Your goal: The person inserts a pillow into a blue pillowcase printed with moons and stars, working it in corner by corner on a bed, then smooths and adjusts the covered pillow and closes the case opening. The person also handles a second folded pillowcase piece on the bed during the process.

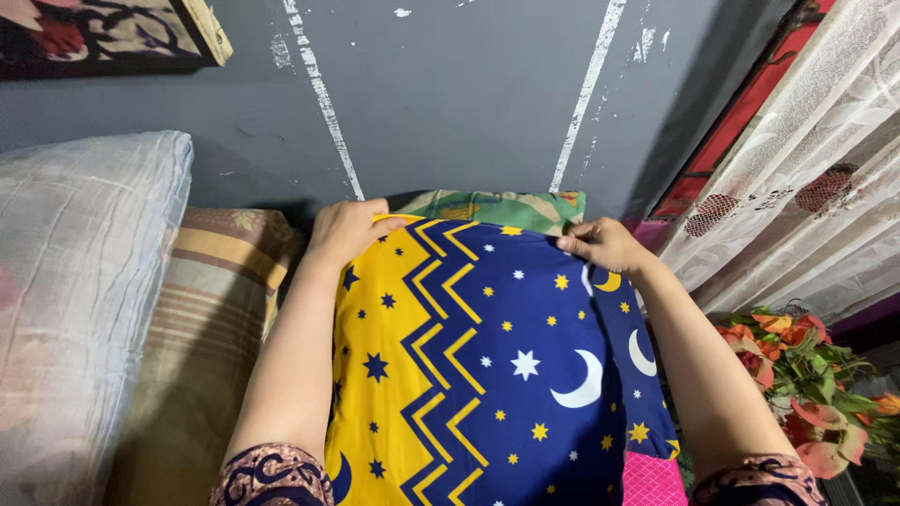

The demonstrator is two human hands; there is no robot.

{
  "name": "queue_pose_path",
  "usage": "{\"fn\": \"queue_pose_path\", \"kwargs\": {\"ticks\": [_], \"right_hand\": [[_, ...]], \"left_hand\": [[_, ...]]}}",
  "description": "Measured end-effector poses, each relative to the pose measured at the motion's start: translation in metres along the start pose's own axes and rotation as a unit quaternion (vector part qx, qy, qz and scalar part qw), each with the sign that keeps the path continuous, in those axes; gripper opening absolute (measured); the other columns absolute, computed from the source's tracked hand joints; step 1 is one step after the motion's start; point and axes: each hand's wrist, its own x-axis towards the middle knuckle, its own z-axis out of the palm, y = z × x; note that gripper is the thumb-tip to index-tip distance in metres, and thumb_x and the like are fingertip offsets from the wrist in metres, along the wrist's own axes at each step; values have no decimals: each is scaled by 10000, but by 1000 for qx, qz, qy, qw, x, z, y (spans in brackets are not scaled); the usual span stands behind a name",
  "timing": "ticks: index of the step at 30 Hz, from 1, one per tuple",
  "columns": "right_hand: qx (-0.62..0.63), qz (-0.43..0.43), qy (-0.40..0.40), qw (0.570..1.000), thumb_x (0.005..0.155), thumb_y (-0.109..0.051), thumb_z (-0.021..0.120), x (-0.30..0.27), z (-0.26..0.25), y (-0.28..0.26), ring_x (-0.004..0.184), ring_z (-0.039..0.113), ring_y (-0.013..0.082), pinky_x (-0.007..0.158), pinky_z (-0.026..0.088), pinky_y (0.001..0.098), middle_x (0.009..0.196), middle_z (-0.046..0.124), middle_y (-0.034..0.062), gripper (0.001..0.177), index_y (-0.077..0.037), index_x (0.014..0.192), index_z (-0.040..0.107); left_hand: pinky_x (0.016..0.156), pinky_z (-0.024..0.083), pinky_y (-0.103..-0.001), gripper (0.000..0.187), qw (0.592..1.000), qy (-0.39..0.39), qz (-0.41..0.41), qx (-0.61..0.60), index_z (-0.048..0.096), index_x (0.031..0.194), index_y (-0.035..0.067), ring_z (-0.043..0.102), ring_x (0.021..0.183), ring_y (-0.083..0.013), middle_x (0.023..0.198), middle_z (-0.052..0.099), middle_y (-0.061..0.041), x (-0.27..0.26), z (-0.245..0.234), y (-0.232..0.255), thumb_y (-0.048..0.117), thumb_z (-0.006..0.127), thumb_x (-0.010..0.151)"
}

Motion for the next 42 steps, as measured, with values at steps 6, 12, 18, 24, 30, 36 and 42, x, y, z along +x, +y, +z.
{"fn": "queue_pose_path", "kwargs": {"ticks": [6,12,18,24,30,36,42], "right_hand": [[-18,-82,108,991,910,-458,732,40,14,50,689,560,117,669,477,298,685,666,51,395,-72,865,802],[481,-35,182,857,1072,-407,629,64,21,64,628,566,106,612,472,293,698,650,-1,491,-27,766,684],[-110,-79,230,964,1003,-520,657,77,47,76,607,674,223,635,490,347,625,694,83,495,-60,882,792],[476,60,184,858,1099,-561,614,99,33,98,777,570,188,733,497,365,814,620,40,584,-10,910,582],[307,66,81,946,917,-553,647,79,34,82,1104,609,182,966,497,335,1224,629,138,712,-55,1411,520],[295,43,111,948,919,-545,624,59,24,38,1413,416,333,1136,370,430,1537,391,245,853,-139,1596,300],[-73,-178,99,976,927,-642,535,48,58,-25,1566,121,407,1227,124,578,1682,176,252,853,-208,1616,285]], "left_hand": [[650,507,-441,526,998,-35,-50,4,671,805,112,675,688,-309,672,676,-88,15,23,-22,622,615,921],[645,515,-426,617,994,-76,-79,4,684,804,89,678,656,-293,657,669,-105,24,32,-32,682,576,938],[682,527,-450,536,993,8,-80,86,771,850,142,704,758,-344,762,730,-125,33,59,-76,625,566,956],[735,528,-430,625,963,-36,-108,-245,703,889,23,675,840,-412,859,681,-217,44,87,-119,624,595,1022],[824,544,-452,696,969,-132,-206,20,756,939,95,736,922,-339,908,767,-146,39,83,-107,694,404,989],[1060,417,-487,589,975,-88,-180,-97,549,1396,256,498,1334,-312,1464,517,-73,53,60,-51,626,385,969],[1208,257,-524,786,979,-134,81,-133,351,1572,323,331,1511,-291,1664,298,-45,55,80,19,749,362,911]]}}
